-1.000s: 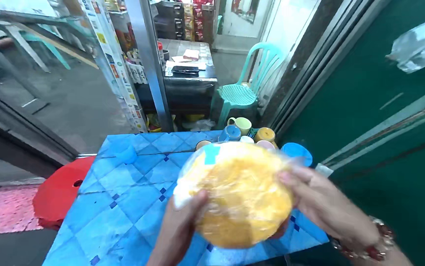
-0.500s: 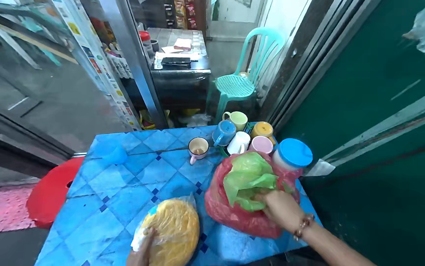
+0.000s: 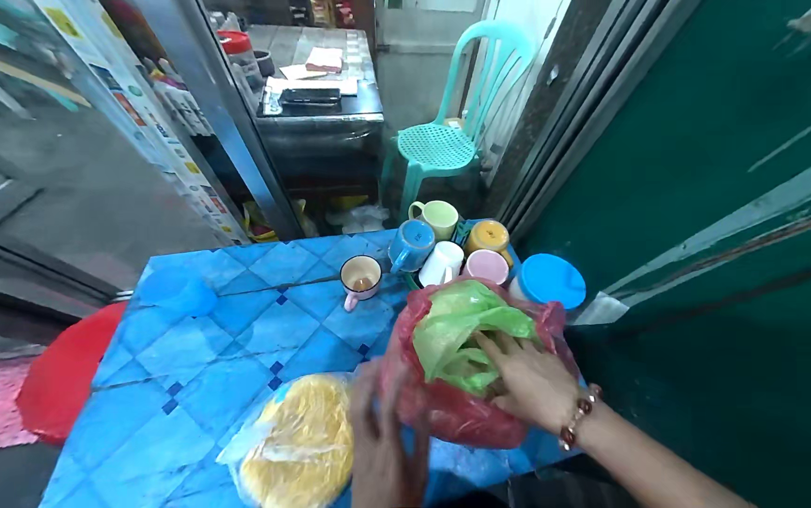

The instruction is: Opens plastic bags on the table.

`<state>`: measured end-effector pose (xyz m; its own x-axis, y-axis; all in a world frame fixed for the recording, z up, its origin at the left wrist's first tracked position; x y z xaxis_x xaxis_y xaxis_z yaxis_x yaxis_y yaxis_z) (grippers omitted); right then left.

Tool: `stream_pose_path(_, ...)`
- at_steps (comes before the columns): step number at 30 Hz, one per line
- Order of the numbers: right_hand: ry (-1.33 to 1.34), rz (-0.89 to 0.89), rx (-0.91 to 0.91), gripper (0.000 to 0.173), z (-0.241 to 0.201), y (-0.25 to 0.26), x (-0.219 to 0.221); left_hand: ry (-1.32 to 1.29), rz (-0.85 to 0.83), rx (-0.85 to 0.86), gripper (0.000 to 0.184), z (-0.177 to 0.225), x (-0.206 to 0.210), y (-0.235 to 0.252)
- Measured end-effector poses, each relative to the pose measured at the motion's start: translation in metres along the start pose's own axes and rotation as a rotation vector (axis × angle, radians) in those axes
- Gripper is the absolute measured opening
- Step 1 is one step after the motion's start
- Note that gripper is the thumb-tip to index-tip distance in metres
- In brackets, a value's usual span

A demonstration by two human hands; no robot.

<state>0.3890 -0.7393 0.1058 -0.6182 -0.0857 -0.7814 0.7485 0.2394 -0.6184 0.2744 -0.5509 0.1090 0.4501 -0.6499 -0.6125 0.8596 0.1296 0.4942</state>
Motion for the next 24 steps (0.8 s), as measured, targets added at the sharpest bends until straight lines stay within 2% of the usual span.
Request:
stream_pose_path(1,-0.015,0.002,0.016,0.077,0.003,-0.003,0.006,-0.057,-0.07,0.126,0.041,0.024,0.01,0.008)
stream_pose_path(2,-0.018,0.022,0.027,0.061,0.007,-0.003,0.007,-0.049,-0.172,0.252,0.038,0.041,0.024,0.015)
stream_pose_path(4,0.036,0.11,0.038,0.035,0.013,-0.001,-0.004,0.124,-0.356,0.414,0.046,0.05,0.052,0.015)
stream_pose_path(6,0.153,0.215,0.031,0.028,0.014,0.0,-0.023,0.224,-0.441,0.463,0.047,0.038,0.066,0.01)
stream_pose_path(11,0.283,0.48,-0.042,0.019,0.007,-0.003,-0.053,0.167,-0.604,0.469,0.039,0.021,0.062,-0.005)
stream_pose_path(15,0.291,0.64,-0.185,0.014,0.005,-0.005,-0.056,0.143,-0.626,0.482,0.04,0.024,0.066,-0.003)
stream_pose_path(17,0.306,0.642,-0.257,0.016,0.005,-0.006,-0.056,0.114,-0.563,0.461,0.041,0.028,0.065,0.006)
stream_pose_path(19,0.342,0.677,-0.336,0.02,0.007,-0.013,-0.061,0.062,-0.463,0.353,0.041,0.022,0.059,0.02)
stream_pose_path(22,0.392,0.941,-0.422,0.027,0.018,-0.04,-0.078,0.01,-0.367,0.182,0.053,0.002,0.043,0.047)
stream_pose_path(24,0.39,1.155,-0.403,0.027,0.027,-0.065,-0.087,0.05,-0.343,0.2,0.06,0.002,0.032,0.059)
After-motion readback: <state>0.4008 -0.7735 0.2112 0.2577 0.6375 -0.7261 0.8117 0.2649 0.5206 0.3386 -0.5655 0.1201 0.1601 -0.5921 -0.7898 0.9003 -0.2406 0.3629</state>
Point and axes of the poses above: each hand's wrist, its own y-axis towards the middle knuckle, its own x-axis out of the palm, z = x × y, the point moved 8 cm from there along y, towards the middle knuckle, and after that the axes turned 2 degrees about x, right-handed, at the moved point
